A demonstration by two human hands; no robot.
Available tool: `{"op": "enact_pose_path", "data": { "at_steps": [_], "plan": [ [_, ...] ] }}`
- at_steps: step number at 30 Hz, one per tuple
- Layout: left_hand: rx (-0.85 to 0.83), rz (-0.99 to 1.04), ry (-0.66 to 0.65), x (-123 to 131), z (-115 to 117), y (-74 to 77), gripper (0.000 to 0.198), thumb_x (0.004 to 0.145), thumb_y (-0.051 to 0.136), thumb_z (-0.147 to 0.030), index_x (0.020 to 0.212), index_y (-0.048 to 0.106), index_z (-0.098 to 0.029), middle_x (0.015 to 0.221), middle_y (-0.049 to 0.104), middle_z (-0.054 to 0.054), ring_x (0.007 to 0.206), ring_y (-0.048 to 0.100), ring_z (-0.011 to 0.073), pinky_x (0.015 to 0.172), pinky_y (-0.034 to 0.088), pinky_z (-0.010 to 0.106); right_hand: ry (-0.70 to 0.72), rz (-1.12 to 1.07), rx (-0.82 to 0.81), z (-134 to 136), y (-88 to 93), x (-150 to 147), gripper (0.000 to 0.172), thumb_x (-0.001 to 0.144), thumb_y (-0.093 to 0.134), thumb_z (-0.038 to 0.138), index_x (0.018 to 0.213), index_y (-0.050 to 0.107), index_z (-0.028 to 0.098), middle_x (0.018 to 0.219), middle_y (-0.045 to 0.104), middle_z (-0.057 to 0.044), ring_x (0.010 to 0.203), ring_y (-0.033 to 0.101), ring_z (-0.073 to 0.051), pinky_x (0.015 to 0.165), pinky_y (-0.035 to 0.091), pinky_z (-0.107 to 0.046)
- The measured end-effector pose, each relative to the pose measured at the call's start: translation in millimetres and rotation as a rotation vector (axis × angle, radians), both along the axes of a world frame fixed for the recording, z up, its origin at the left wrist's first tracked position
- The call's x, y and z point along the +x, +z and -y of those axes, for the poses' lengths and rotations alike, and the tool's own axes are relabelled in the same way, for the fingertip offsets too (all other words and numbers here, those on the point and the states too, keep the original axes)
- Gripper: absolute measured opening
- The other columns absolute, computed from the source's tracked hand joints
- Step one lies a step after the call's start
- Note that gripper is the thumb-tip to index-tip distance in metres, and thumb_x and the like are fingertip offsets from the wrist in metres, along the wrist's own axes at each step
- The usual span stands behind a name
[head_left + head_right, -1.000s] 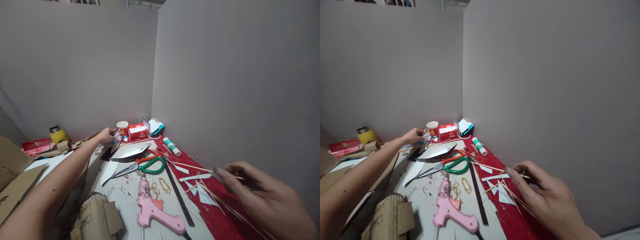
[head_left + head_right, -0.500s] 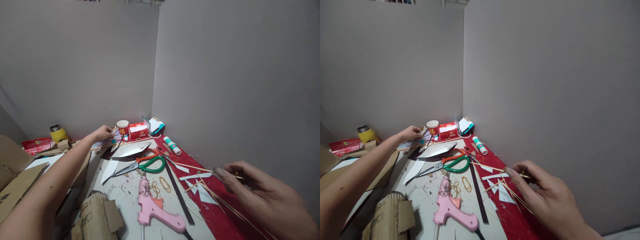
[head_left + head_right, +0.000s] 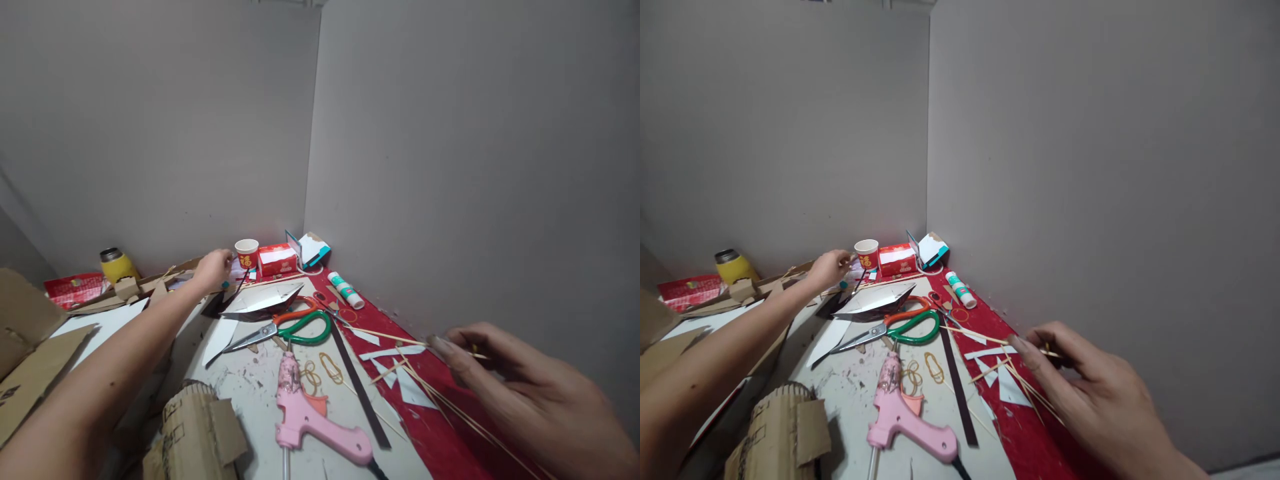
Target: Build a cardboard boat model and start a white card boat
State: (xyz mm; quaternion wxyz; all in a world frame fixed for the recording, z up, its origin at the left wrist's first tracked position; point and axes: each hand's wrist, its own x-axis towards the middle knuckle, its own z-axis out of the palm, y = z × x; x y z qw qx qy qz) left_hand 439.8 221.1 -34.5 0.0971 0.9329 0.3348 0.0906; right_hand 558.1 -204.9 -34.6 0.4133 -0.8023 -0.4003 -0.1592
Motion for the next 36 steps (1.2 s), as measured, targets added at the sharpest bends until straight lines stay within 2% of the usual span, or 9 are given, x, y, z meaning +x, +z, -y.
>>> {"op": "enact_pose_path", "data": {
  "at_steps": [5,11,21,27,36],
  "plan": [
    [-0.072,-0.163,-0.150,11.6,13.4,-8.1,0.030,0.089,0.056,-0.032,0.115,0.058,-0.017,0.117,0.059,0.008,0.098,0.061,0.0215,0.082,0.052,0.041,0.019,0.045,-0.007,-3.7,-0.7,0.1,0.027,0.081,0.053,0.046,0.067,0.058,0.023,0.054,0.057,0.004,0.041,0.053,-0.012,0.044,0.041,-0.020],
    [-0.127,-0.207,-0.204,20.2,14.3,-14.7,0.032,0.089,0.056,-0.032,0.116,0.057,-0.016,0.118,0.059,0.009,0.099,0.060,0.0222,0.082,0.052,0.042,0.043,0.088,-0.005,-2.3,0.2,-3.1,0.026,0.082,0.052,0.045,0.068,0.057,0.023,0.052,0.057,0.003,0.041,0.052,-0.012,0.043,0.040,-0.020],
    [-0.222,-0.195,-0.152,27.6,16.2,-13.4,0.032,0.089,0.056,-0.032,0.117,0.057,-0.016,0.118,0.059,0.009,0.099,0.060,0.0224,0.083,0.052,0.042,0.054,0.058,-0.035,-3.3,3.6,-1.5,0.028,0.083,0.050,0.045,0.066,0.058,0.024,0.053,0.058,0.002,0.041,0.053,-0.013,0.043,0.041,-0.021],
    [-0.300,-0.120,-0.133,22.5,14.3,-12.1,0.033,0.089,0.057,-0.032,0.117,0.056,-0.016,0.119,0.058,0.009,0.100,0.060,0.0231,0.083,0.052,0.043,0.047,0.043,-0.047,-1.8,2.8,-2.8,0.028,0.082,0.050,0.045,0.066,0.058,0.024,0.052,0.058,0.003,0.041,0.053,-0.013,0.042,0.041,-0.021],
    [-0.486,-0.005,-0.120,13.1,-1.8,5.5,0.032,0.089,0.057,-0.031,0.116,0.056,-0.015,0.115,0.060,0.009,0.096,0.061,0.0213,0.080,0.053,0.041,0.047,0.020,-0.062,-2.2,4.9,-4.0,0.031,0.081,0.050,0.049,0.065,0.058,0.024,0.053,0.059,0.002,0.041,0.053,-0.014,0.042,0.041,-0.022]
  ]
}}
